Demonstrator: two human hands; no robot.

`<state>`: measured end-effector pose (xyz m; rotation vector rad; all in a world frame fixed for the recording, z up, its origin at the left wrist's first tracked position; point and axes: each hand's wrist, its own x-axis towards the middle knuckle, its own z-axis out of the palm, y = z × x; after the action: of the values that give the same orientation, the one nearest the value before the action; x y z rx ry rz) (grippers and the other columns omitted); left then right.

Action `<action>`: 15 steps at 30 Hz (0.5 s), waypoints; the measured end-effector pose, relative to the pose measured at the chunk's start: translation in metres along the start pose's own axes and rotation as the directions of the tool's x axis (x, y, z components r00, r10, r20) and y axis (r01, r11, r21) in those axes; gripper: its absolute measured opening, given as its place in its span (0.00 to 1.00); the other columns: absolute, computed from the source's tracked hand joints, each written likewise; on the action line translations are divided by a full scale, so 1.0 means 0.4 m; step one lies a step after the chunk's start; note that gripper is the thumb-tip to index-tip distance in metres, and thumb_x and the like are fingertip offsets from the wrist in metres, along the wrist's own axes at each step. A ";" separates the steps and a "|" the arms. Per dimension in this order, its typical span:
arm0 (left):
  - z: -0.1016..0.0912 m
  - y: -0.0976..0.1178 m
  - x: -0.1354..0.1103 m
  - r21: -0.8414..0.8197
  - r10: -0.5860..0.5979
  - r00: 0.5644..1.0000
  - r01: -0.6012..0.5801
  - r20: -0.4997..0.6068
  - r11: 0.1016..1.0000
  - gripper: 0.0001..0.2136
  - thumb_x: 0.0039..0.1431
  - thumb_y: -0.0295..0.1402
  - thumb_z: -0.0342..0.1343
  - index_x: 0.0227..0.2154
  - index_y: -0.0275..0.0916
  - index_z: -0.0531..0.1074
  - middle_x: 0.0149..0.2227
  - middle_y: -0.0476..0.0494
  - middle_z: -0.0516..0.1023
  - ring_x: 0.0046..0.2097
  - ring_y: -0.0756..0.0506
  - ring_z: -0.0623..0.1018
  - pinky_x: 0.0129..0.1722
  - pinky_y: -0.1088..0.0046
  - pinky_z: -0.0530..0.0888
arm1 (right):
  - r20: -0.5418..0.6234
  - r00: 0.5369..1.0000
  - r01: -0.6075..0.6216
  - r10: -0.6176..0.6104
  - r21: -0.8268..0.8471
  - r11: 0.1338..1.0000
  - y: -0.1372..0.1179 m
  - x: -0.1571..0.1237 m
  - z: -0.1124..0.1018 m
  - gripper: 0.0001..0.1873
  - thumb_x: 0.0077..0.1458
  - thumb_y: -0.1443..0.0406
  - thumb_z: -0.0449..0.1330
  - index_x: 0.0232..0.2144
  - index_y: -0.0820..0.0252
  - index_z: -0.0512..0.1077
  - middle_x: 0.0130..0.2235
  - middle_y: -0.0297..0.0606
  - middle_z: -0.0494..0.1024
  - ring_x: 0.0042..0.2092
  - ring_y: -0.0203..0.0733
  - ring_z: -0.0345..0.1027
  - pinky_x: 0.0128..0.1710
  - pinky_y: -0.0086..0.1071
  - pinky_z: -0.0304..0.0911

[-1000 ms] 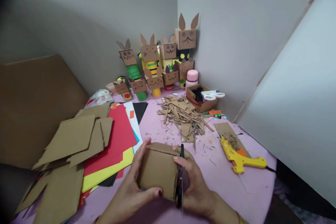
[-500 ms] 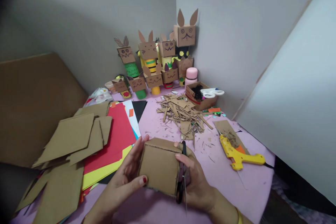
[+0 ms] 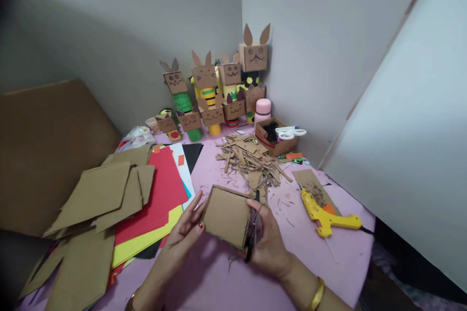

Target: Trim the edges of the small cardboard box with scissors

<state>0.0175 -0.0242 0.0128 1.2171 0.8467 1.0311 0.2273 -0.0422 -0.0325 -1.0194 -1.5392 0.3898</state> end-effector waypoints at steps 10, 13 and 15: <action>-0.018 -0.031 0.015 0.491 0.318 0.894 -0.134 -0.315 0.861 0.14 0.61 0.39 0.50 0.46 0.43 0.72 0.54 0.37 0.74 0.56 0.39 0.71 0.55 0.55 0.65 | 0.013 0.974 -0.227 0.228 0.140 0.964 0.008 0.009 0.022 0.45 0.39 0.59 0.71 0.56 0.51 0.53 0.54 0.43 0.64 0.56 0.56 0.59 0.57 0.49 0.54; -0.015 -0.025 0.005 0.600 0.473 0.814 -0.202 -0.336 0.774 0.12 0.58 0.37 0.54 0.21 0.41 0.72 0.47 0.37 0.78 0.55 0.36 0.70 0.58 0.51 0.60 | 0.030 0.958 -0.282 0.284 0.254 0.925 0.010 0.015 0.031 0.43 0.42 0.59 0.69 0.56 0.52 0.52 0.54 0.45 0.64 0.56 0.54 0.60 0.57 0.48 0.55; 0.006 -0.001 -0.012 0.656 0.584 0.733 -0.254 -0.349 0.711 0.10 0.58 0.34 0.53 0.22 0.42 0.71 0.50 0.39 0.76 0.58 0.37 0.66 0.59 0.51 0.58 | 0.045 0.945 -0.320 0.324 0.323 0.891 0.008 0.019 0.035 0.44 0.42 0.60 0.70 0.56 0.52 0.51 0.54 0.44 0.66 0.55 0.53 0.62 0.56 0.45 0.56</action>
<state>0.0183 -0.0296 0.0128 1.7336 1.4250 1.6390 0.2161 -0.0304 -0.0340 -1.0092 -1.2400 0.8435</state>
